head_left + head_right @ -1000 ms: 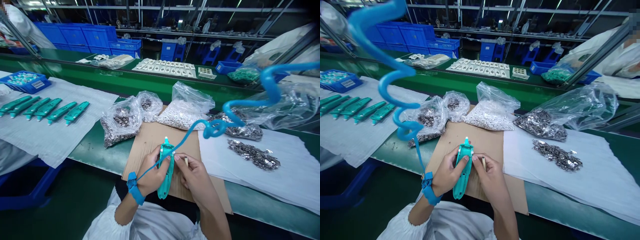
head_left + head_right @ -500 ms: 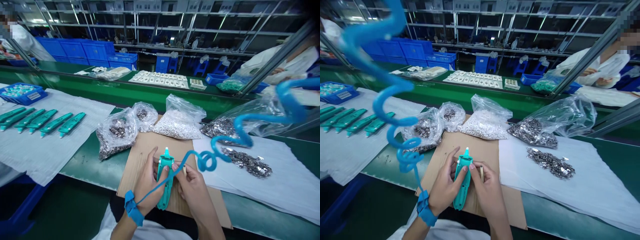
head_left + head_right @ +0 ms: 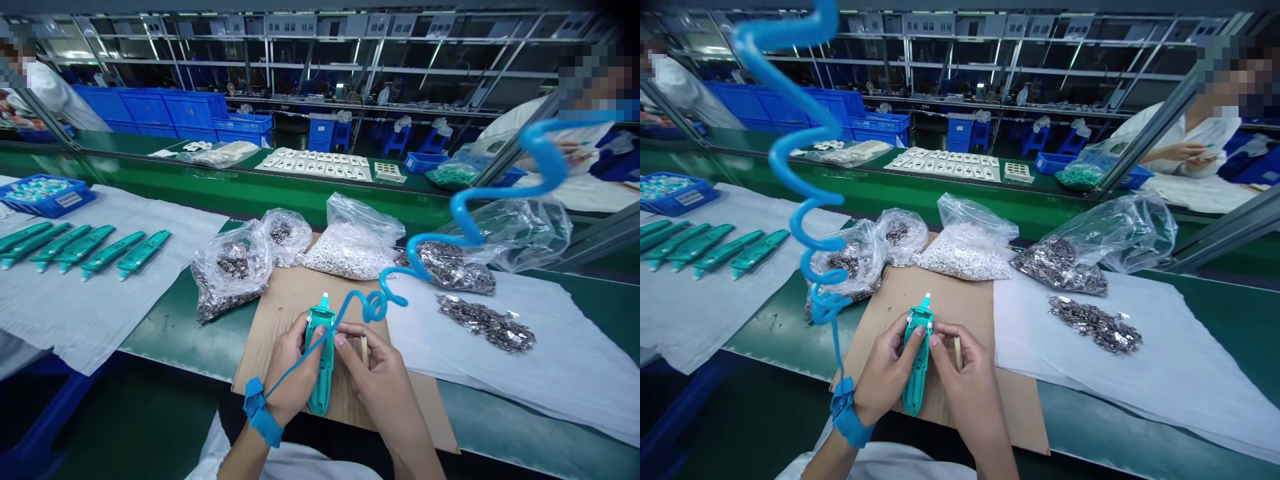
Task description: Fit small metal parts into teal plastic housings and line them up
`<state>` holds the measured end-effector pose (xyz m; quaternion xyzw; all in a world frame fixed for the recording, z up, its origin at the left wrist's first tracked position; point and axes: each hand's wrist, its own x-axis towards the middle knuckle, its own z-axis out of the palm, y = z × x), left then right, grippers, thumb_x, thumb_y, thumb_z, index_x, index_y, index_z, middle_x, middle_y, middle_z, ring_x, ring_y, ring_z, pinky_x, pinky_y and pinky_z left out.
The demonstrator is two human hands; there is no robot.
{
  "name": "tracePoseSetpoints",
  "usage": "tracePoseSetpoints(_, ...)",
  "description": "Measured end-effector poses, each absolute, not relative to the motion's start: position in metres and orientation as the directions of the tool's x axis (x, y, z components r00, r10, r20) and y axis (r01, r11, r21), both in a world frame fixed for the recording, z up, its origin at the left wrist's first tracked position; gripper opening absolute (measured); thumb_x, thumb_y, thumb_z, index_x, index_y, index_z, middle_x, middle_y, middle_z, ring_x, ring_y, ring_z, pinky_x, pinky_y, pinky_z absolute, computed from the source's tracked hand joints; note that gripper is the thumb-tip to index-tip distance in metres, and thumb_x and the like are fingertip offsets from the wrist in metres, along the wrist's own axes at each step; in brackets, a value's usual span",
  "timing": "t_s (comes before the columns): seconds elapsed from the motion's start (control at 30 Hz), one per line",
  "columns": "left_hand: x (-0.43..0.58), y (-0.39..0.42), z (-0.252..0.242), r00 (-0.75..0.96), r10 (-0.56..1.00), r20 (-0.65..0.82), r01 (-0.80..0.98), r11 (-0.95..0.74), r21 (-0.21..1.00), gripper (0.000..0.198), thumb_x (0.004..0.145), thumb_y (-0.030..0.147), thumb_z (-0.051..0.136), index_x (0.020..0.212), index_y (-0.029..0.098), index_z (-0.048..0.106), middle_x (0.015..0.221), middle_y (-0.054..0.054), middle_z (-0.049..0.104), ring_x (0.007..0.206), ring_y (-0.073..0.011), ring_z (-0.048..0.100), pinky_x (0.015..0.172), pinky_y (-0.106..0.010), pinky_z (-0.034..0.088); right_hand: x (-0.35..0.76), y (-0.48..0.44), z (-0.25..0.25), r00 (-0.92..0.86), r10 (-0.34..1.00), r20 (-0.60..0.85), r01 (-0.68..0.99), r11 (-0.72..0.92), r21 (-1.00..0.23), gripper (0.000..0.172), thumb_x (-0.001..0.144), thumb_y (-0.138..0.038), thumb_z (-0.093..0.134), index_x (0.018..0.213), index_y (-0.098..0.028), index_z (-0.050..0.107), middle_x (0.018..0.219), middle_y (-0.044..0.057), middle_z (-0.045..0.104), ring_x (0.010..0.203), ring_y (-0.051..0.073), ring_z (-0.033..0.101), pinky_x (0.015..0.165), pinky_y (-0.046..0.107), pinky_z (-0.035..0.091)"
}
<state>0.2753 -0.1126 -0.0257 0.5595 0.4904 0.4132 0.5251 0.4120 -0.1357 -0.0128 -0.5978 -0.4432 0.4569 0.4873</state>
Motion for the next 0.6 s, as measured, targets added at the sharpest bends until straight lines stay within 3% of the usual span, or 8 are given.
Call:
tracePoseSetpoints(0.13,0.276,-0.113,-0.024,0.119,0.992,-0.041,0.061,0.034,0.998,0.043,0.098,0.046,0.052,0.134,0.022,0.055,0.122,-0.008,0.066,0.112,-0.0239,0.063,0.101,-0.033,0.049,0.411,-0.134,-0.014,0.122,0.985,-0.121,0.098,-0.133,-0.986,0.039,0.081,-0.055,0.07,0.099,-0.02,0.074,0.093,0.008,0.073,0.091,0.024,0.068,0.077,0.03,0.055)
tracePoseSetpoints(0.2,0.276,-0.113,-0.024,0.107,0.993,-0.054,0.008,0.053,0.999,0.05,0.098,0.046,0.053,0.141,0.022,0.047,0.129,-0.01,0.063,0.12,-0.0254,0.061,0.104,-0.035,0.049,0.409,-0.133,-0.016,0.107,0.988,-0.111,0.08,-0.12,-0.99,0.04,0.082,-0.054,0.069,0.1,-0.019,0.074,0.1,0.01,0.074,0.098,0.025,0.068,0.082,0.031,0.055)
tracePoseSetpoints(0.47,0.273,-0.112,-0.026,0.111,0.991,-0.071,-0.036,0.075,0.997,0.057,0.095,0.051,0.056,0.143,0.022,0.047,0.137,-0.011,0.06,0.127,-0.0294,0.058,0.107,-0.039,0.049,0.401,-0.131,-0.013,0.086,0.991,-0.099,0.097,-0.108,-0.989,0.041,0.082,-0.052,0.069,0.104,-0.018,0.073,0.101,0.01,0.073,0.098,0.025,0.067,0.084,0.031,0.054)
tracePoseSetpoints(0.6,0.272,-0.112,-0.028,0.093,0.992,-0.088,-0.043,0.093,0.995,0.057,0.093,0.051,0.058,0.142,0.023,0.049,0.139,-0.01,0.06,0.128,-0.0294,0.057,0.103,-0.037,0.052,0.398,-0.132,-0.012,0.09,0.989,-0.115,0.094,-0.124,-0.988,0.04,0.084,-0.052,0.067,0.104,-0.018,0.072,0.095,0.008,0.072,0.089,0.023,0.068,0.076,0.028,0.054)
